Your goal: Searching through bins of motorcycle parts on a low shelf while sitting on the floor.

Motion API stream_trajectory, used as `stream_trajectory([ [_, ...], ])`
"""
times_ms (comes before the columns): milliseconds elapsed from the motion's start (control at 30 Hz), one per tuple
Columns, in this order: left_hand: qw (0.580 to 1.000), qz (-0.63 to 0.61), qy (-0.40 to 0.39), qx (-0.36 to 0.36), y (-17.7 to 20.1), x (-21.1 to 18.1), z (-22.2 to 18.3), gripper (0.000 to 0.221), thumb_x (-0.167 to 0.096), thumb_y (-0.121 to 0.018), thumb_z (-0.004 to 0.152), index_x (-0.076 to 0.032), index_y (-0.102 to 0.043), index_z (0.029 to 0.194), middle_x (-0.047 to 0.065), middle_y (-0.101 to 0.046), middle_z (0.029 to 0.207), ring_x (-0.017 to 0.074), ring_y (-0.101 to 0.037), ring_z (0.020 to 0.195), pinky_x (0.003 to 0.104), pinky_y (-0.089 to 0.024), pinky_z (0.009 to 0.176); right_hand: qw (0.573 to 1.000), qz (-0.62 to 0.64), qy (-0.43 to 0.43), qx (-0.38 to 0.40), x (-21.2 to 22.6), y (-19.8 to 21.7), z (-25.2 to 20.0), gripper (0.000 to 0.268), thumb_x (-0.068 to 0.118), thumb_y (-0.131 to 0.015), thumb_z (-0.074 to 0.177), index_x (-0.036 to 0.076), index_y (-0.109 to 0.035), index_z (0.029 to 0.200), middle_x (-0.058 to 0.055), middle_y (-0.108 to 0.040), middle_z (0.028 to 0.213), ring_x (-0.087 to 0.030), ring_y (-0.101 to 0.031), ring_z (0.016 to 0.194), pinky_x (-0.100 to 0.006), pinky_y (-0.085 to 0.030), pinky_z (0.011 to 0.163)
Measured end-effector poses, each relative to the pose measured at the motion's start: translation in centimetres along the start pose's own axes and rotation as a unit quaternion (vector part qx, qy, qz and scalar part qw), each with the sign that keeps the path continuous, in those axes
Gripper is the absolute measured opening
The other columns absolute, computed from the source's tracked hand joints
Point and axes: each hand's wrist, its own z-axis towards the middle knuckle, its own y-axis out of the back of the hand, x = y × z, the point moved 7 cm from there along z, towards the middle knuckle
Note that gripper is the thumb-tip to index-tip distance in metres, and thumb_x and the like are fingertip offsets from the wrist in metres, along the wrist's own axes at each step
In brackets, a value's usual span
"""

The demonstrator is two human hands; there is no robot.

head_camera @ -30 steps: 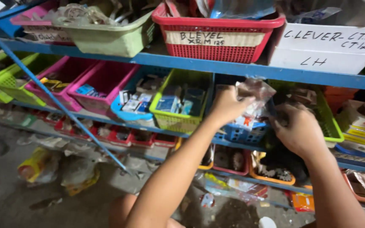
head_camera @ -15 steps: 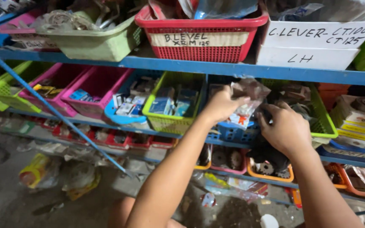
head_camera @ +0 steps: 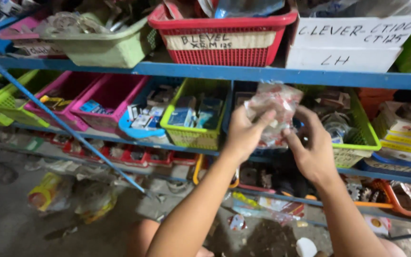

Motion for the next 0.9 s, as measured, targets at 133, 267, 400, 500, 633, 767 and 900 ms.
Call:
stream_trajectory([
  [133, 0.994, -0.102, 0.045, -0.017, 1.1, 0.5, -0.4, 0.037, -0.017, -0.084, 0.084, -0.003, -0.067, 0.114, 0.006, -0.074, 0.099, 0.0149, -0.071, 0.089, 0.034, -0.061, 0.079, 1.000, 0.029, 0.002, 0.009, 1.3, -0.4, 0.1, 0.066, 0.020, -0.071, 0.089, -0.002, -0.049, 0.147, -0.032, -0.059, 0.133, -0.050, -0.064, 0.109, -0.059, -0.051, 0.083],
  [267, 0.973, -0.205, 0.084, -0.063, 2.9, 0.6, -2.8, 0.046, -0.014, -0.085, 0.081, -0.002, -0.062, 0.118, 0.009, -0.072, 0.100, 0.0222, -0.072, 0.090, 0.039, -0.061, 0.079, 0.979, 0.190, -0.067, 0.011, -0.3, -1.3, -1.5, 0.073, 0.019, -0.083, 0.075, -0.001, -0.056, 0.140, -0.017, -0.064, 0.126, -0.026, -0.064, 0.104, -0.043, -0.056, 0.086],
  [400, 0.961, -0.231, 0.105, -0.109, 3.9, -0.8, -7.4, 0.049, -0.013, -0.084, 0.081, -0.001, -0.062, 0.122, 0.010, -0.070, 0.109, 0.0251, -0.070, 0.100, 0.042, -0.058, 0.091, 0.973, 0.186, -0.135, -0.008, -2.6, -1.9, -5.3, 0.053, 0.006, -0.092, 0.065, 0.003, -0.073, 0.115, -0.010, -0.063, 0.070, -0.019, -0.064, 0.061, -0.030, -0.053, 0.054],
  [500, 0.934, -0.291, 0.144, -0.148, 9.1, 7.9, -12.0, 0.044, -0.009, -0.080, 0.084, -0.005, -0.064, 0.125, 0.015, -0.073, 0.112, 0.0308, -0.072, 0.102, 0.047, -0.059, 0.091, 0.958, 0.221, -0.179, 0.028, -1.7, -3.9, -8.5, 0.044, -0.002, -0.090, 0.066, 0.003, -0.076, 0.107, -0.009, -0.072, 0.072, -0.015, -0.062, 0.064, -0.032, -0.057, 0.061],
  [633, 0.917, -0.321, 0.177, -0.154, 9.6, 7.4, -15.4, 0.037, -0.020, -0.079, 0.086, -0.013, -0.066, 0.120, 0.009, -0.076, 0.108, 0.0234, -0.073, 0.101, 0.040, -0.060, 0.092, 0.949, 0.233, -0.200, 0.078, -6.5, -7.5, -12.5, 0.035, -0.002, -0.086, 0.072, 0.004, -0.077, 0.105, -0.008, -0.076, 0.075, -0.014, -0.066, 0.065, -0.033, -0.060, 0.064],
  [767, 0.893, -0.296, 0.269, -0.208, 12.3, 12.8, -19.4, 0.031, -0.020, -0.087, 0.078, -0.013, -0.070, 0.104, 0.005, -0.076, 0.092, 0.0208, -0.074, 0.084, 0.036, -0.062, 0.081, 0.945, 0.148, -0.265, 0.120, -8.7, -10.3, -15.5, 0.027, 0.008, -0.079, 0.084, 0.002, -0.076, 0.111, -0.010, -0.068, 0.059, -0.016, -0.062, 0.056, -0.033, -0.055, 0.059],
  [900, 0.847, -0.309, 0.378, -0.212, 13.2, 16.4, -21.9, 0.025, -0.013, -0.091, 0.075, -0.006, -0.073, 0.092, 0.012, -0.076, 0.085, 0.0256, -0.073, 0.073, 0.038, -0.064, 0.074, 0.936, 0.026, -0.308, 0.165, -12.3, -11.2, -17.8, 0.025, 0.014, -0.071, 0.093, -0.002, -0.072, 0.111, -0.016, -0.061, 0.052, -0.024, -0.057, 0.052, -0.040, -0.051, 0.059],
])
